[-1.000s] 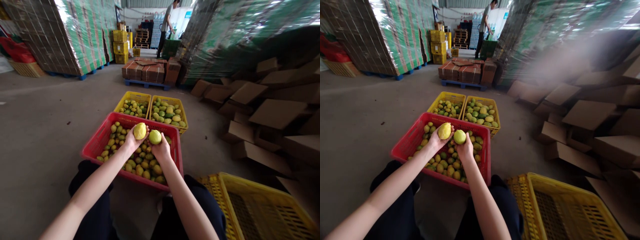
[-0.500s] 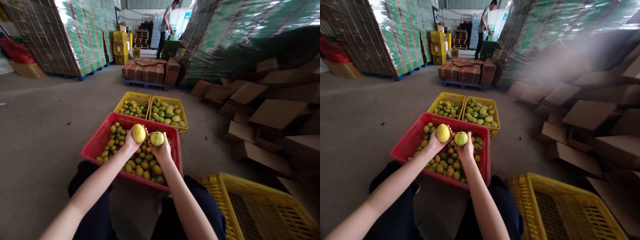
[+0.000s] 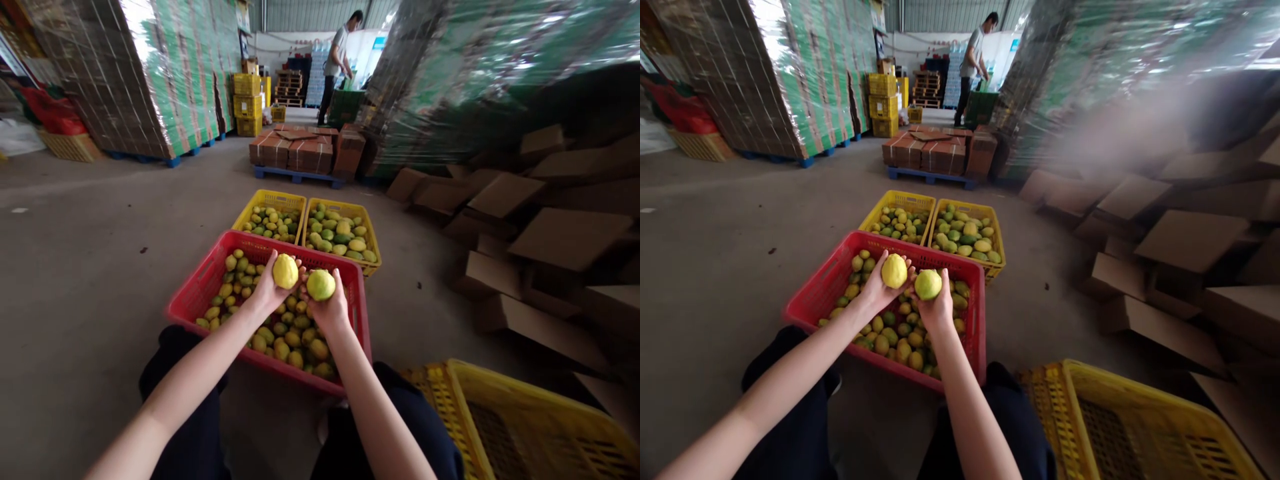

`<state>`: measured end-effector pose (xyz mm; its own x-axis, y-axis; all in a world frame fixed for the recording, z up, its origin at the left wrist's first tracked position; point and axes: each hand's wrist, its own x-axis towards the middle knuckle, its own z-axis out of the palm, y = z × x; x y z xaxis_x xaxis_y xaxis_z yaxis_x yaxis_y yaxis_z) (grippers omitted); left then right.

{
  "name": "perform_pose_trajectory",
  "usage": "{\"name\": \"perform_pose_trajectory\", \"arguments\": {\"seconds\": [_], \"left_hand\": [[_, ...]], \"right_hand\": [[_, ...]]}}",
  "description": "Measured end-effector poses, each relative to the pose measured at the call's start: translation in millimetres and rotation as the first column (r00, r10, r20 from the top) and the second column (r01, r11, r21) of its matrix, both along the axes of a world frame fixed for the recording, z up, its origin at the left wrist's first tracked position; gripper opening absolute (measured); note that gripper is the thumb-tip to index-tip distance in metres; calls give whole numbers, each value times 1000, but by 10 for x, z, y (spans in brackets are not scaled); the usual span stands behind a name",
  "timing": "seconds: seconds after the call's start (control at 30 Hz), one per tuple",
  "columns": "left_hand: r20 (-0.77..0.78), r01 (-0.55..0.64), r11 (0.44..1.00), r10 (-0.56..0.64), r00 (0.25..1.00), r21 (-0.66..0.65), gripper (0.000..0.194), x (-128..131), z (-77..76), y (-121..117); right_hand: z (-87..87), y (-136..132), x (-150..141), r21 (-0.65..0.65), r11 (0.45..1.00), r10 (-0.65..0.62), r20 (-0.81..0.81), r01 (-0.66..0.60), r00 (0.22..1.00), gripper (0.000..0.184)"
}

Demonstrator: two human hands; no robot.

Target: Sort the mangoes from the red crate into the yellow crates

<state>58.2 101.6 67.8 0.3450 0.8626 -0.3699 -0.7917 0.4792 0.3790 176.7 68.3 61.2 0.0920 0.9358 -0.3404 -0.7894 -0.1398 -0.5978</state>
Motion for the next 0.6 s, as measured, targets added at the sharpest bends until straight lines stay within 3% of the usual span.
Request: {"name": "perform_pose_trajectory", "arguments": {"seconds": [0.17, 0.27, 0.33, 0.4, 0.47, 0.5, 0.53, 0.6], "left_hand": [[-52, -48, 993, 53, 997, 107, 32, -42, 0, 28], [-188, -18, 954, 77, 979, 300, 39, -66, 18, -1], [-273, -4, 869, 160, 949, 496, 40, -86, 30, -32], [-309, 12, 743, 263, 914, 669, 38, -113, 35, -52], [-320, 36, 646, 328, 889, 762, 38, -138, 35, -55], [-328, 48, 626, 341, 881, 778, 39, -145, 35, -52], [-337, 54, 626, 343, 877, 778, 41, -146, 35, -46], [-347, 46, 677, 317, 883, 734, 44, -128, 35, -34]], "right_hand": [[33, -50, 14, 108, 993, 40, 70, -47, 997, 39], [26, -119, 6, 206, 978, -27, 263, -28, 964, 47], [-3, -162, -2, 291, 956, -111, 423, -19, 899, 47], [-41, -192, -5, 376, 926, -193, 535, -28, 823, 45], [-70, -202, -4, 419, 906, -218, 582, -59, 784, 45], [-76, -200, -4, 421, 904, -214, 586, -69, 782, 46], [-75, -195, -5, 413, 908, -202, 577, -69, 792, 47], [-53, -172, -4, 357, 932, -140, 503, -58, 853, 50]]}}
